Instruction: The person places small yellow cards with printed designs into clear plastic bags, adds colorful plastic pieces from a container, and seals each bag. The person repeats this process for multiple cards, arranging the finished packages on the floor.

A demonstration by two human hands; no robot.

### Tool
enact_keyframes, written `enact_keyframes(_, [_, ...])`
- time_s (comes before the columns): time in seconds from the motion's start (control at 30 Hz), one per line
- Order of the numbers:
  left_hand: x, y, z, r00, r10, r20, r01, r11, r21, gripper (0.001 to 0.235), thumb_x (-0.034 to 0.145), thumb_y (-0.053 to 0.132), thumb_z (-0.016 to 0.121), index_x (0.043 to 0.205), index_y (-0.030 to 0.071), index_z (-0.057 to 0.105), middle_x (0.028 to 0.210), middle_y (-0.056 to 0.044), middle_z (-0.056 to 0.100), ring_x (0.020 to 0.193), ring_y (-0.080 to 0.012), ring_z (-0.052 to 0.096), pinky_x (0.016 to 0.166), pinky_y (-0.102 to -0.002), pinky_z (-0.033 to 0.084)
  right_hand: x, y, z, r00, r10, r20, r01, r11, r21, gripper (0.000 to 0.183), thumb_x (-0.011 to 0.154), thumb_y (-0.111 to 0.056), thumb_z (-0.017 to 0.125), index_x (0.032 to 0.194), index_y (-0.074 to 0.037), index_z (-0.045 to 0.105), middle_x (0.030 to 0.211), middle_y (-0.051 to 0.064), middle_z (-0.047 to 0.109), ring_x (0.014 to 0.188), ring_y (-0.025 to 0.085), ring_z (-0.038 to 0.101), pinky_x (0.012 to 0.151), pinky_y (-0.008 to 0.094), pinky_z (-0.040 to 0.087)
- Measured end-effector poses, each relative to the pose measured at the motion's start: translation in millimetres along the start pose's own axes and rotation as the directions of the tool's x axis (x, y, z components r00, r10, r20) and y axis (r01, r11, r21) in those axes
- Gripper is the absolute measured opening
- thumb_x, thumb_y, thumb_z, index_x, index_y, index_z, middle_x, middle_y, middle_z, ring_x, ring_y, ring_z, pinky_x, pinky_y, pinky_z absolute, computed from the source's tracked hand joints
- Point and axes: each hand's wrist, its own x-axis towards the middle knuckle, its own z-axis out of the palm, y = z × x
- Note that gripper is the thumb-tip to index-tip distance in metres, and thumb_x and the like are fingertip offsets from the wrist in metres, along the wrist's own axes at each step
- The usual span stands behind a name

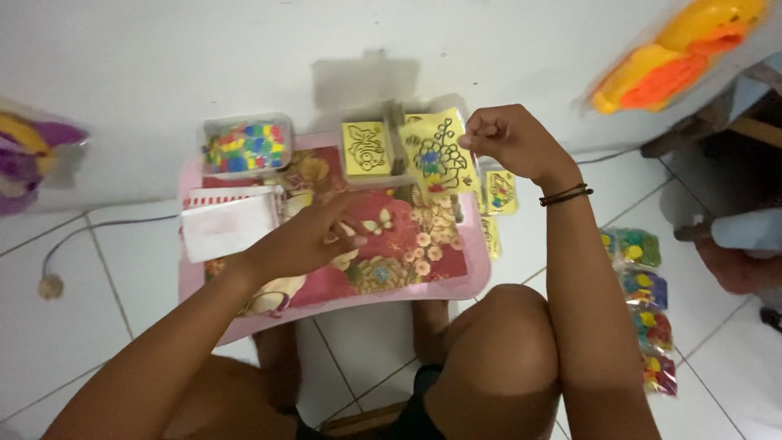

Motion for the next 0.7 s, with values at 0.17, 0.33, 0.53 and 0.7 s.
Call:
enact_keyframes(0.17, [24.5,-10.9,21.5,0.991,0.126,0.034,-0.128,0.991,0.047,0.065,0.097,0.022,0.058,0.156,0.014,0.032,0.115,-0.022,0.073,0.105,-0.043,0.072,0.091,-0.055,0.056,-29.2,84.2,-6.8,0.971,0.123,-0.204,-0.088,0.981,0.172,0.011,0.108,-0.015,0.06,0.102,-0.006,0.058,0.084,0.014,0.064,0.076,0.028,0.066,0.072,0.044,0.059])
enact_keyframes(0.33, [58.2,-34.9,53.1,0.982,0.167,0.09,-0.174,0.981,0.088,0.061,0.097,0.022,0.056,0.153,0.008,0.038,0.115,-0.02,0.074,0.1,-0.0403,0.074,0.086,-0.052,0.057,-67.4,184.4,8.0,0.843,0.391,-0.368,-0.163,0.84,0.518,0.015,0.112,-0.029,0.05,0.111,-0.016,0.043,0.09,0.012,0.061,0.071,0.025,0.067,0.057,0.048,0.066])
enact_keyframes(0.53, [102.4,-12.3,67.1,0.974,0.123,0.187,-0.146,0.983,0.11,0.054,0.099,0.02,0.052,0.152,0.012,0.042,0.113,-0.017,0.071,0.096,-0.0379,0.074,0.083,-0.049,0.058,-93.2,274.6,33.9,0.618,0.562,-0.55,-0.159,0.774,0.612,0.004,0.109,-0.017,0.046,0.109,-0.016,0.042,0.083,0.002,0.055,0.068,0.015,0.065,0.056,0.034,0.069])
enact_keyframes(0.7, [147.7,-15.4,94.1,0.962,0.199,0.186,-0.225,0.966,0.131,0.045,0.101,0.023,0.054,0.146,0.019,0.049,0.108,-0.015,0.073,0.097,-0.0397,0.072,0.081,-0.053,0.057,-111.1,355.2,40.0,0.569,0.533,-0.627,-0.52,0.823,0.227,0.009,0.103,-0.014,0.063,0.099,-0.006,0.062,0.074,0.018,0.071,0.062,0.026,0.072,0.046,0.042,0.066])
